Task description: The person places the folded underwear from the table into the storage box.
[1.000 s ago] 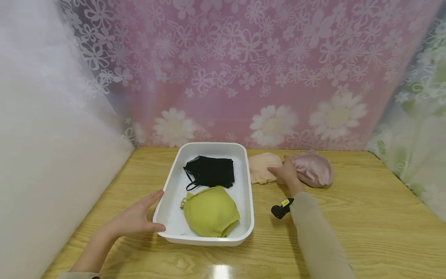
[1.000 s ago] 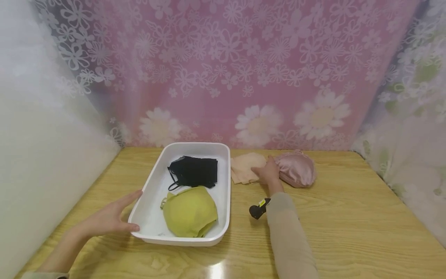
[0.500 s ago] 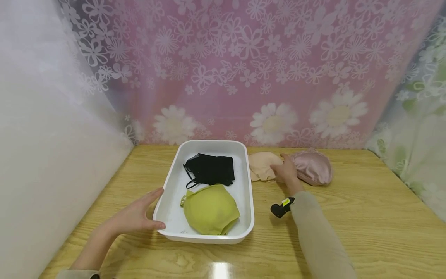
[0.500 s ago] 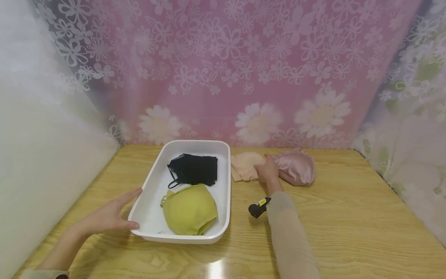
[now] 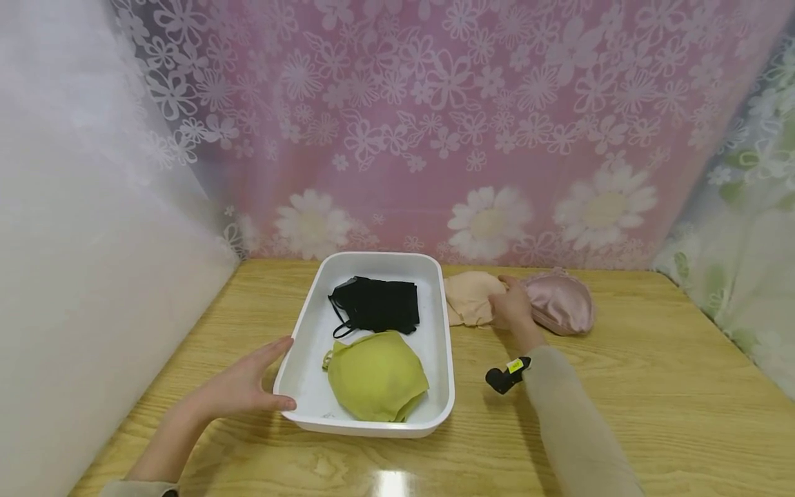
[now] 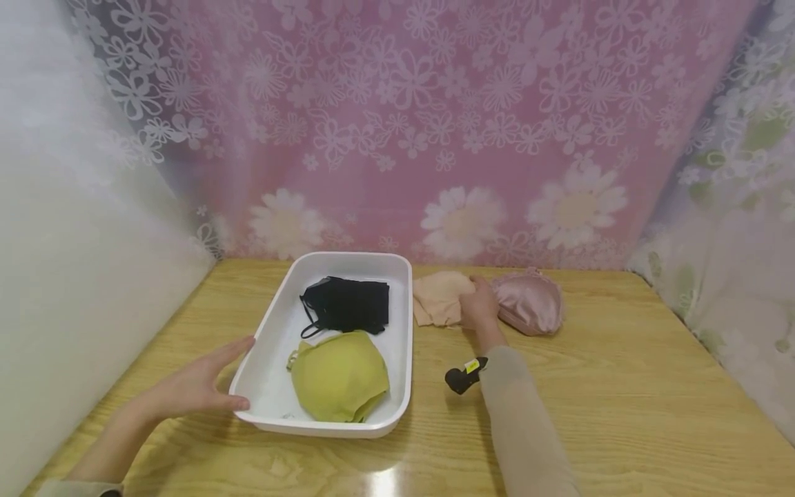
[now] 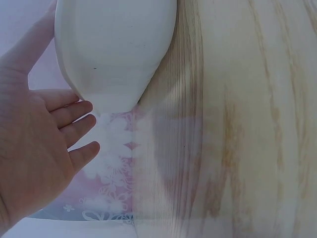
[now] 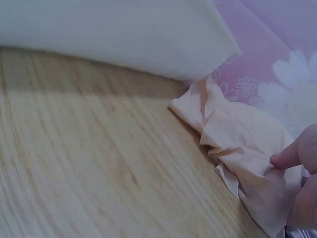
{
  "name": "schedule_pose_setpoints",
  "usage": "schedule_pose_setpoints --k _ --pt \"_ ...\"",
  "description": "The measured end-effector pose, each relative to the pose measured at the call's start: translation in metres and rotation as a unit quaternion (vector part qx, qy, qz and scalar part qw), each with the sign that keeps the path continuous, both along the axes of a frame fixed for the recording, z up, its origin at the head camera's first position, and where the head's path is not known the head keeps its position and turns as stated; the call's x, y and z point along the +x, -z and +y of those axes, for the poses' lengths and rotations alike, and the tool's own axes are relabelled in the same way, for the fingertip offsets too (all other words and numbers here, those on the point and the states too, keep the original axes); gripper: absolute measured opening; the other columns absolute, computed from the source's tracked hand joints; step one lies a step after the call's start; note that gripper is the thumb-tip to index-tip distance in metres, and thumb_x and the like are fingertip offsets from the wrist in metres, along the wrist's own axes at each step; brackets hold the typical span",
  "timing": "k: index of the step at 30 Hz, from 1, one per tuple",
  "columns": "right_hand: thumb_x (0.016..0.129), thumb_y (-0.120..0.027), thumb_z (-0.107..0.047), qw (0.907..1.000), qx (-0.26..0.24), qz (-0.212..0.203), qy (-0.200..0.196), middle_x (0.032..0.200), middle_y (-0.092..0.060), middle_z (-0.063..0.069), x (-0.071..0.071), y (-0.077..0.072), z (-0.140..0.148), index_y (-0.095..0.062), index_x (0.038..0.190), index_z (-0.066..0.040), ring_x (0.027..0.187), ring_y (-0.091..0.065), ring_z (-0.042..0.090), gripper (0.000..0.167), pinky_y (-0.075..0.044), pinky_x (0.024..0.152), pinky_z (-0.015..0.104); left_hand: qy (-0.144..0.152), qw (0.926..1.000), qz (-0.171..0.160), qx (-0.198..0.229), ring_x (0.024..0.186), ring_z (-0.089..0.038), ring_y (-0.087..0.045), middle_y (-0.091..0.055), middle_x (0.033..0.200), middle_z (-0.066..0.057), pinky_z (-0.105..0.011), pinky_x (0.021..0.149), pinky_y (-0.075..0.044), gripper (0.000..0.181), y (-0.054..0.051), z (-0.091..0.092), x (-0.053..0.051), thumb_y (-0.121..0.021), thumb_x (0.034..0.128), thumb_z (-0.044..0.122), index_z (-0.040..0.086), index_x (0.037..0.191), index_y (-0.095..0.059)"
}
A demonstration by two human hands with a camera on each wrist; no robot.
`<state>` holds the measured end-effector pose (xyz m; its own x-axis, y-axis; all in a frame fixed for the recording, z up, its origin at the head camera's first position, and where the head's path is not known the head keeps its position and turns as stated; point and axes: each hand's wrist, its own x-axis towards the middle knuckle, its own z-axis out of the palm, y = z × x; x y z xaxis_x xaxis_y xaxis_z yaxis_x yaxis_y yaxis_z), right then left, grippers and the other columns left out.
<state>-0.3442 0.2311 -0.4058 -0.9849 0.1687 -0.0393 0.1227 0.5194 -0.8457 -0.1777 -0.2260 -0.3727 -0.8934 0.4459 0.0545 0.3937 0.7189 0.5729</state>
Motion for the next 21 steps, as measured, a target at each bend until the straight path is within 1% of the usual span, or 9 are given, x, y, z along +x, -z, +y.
schedule_pose_setpoints --k 3,6,7,10,13,19,21 --pt "0.093 -0.050 -0.002 0.9978 -0.065 -0.008 0.002 0.142 -0.030 0.028 0.000 -0.001 0.003 -0.025 0.147 -0.006 0.119 -0.042 0.039 0.059 -0.045 0.074 0.035 0.002 1.0000 0.002 -0.001 0.130 -0.045 -0.027 -0.030 0.144 -0.026 -0.059 0.102 -0.026 0.099 0.000 0.000 0.000 -0.076 0.0708 0.045 -0.009 0.140 -0.029" --pt "0.093 -0.050 -0.001 0.9933 -0.115 -0.006 0.008 0.139 -0.033 0.028 -0.001 -0.003 0.005 -0.025 0.147 -0.007 0.115 -0.046 0.037 0.060 -0.047 0.069 0.027 0.003 1.0000 0.005 -0.001 0.130 -0.045 -0.027 -0.030 0.144 -0.027 -0.059 0.102 -0.026 0.099 0.001 0.000 -0.001 -0.077 0.0708 0.045 -0.009 0.140 -0.029" --pt "0.093 -0.050 -0.001 0.9921 -0.124 -0.003 0.012 0.139 -0.034 0.028 -0.001 -0.003 0.006 -0.026 0.147 -0.007 0.115 -0.046 0.037 0.060 -0.047 0.068 0.025 0.003 1.0000 0.006 -0.002 0.130 -0.045 -0.027 -0.030 0.144 -0.027 -0.059 0.101 -0.026 0.099 0.001 -0.001 -0.001 -0.077 0.0709 0.044 -0.009 0.140 -0.029" --pt "0.092 -0.053 -0.001 0.9895 -0.143 0.007 0.021 0.139 -0.035 0.027 0.001 -0.005 0.008 -0.029 0.146 -0.008 0.117 -0.046 0.037 0.059 -0.046 0.068 0.020 0.005 1.0000 0.006 -0.002 0.130 -0.046 -0.027 -0.030 0.144 -0.027 -0.059 0.101 -0.026 0.099 0.002 -0.001 -0.001 -0.077 0.0708 0.044 -0.009 0.140 -0.029" --pt "0.091 -0.054 -0.002 0.9892 -0.144 0.018 0.020 0.139 -0.035 0.026 0.004 -0.009 0.010 -0.032 0.145 -0.008 0.119 -0.044 0.037 0.058 -0.046 0.070 0.019 0.006 1.0000 0.006 -0.001 0.130 -0.046 -0.027 -0.030 0.144 -0.027 -0.060 0.102 -0.026 0.099 0.002 -0.001 -0.001 -0.077 0.0707 0.044 -0.009 0.140 -0.029" --pt "0.092 -0.054 -0.007 0.9908 -0.132 0.029 0.013 0.136 -0.038 0.026 0.009 -0.020 0.013 -0.032 0.145 -0.007 0.116 -0.045 0.035 0.057 -0.046 0.075 0.023 0.006 0.9999 0.008 -0.006 0.130 -0.046 -0.027 -0.029 0.144 -0.027 -0.059 0.103 -0.025 0.100 0.002 -0.001 -0.001 -0.076 0.0709 0.045 -0.009 0.140 -0.029" --pt "0.092 -0.055 -0.008 0.9891 -0.142 0.037 0.016 0.137 -0.038 0.025 0.010 -0.026 0.015 -0.032 0.145 -0.008 0.116 -0.045 0.035 0.057 -0.046 0.077 0.025 0.007 0.9999 0.014 -0.006 0.130 -0.046 -0.027 -0.030 0.144 -0.027 -0.059 0.103 -0.025 0.099 0.001 0.000 -0.002 -0.076 0.0712 0.044 -0.009 0.140 -0.029"
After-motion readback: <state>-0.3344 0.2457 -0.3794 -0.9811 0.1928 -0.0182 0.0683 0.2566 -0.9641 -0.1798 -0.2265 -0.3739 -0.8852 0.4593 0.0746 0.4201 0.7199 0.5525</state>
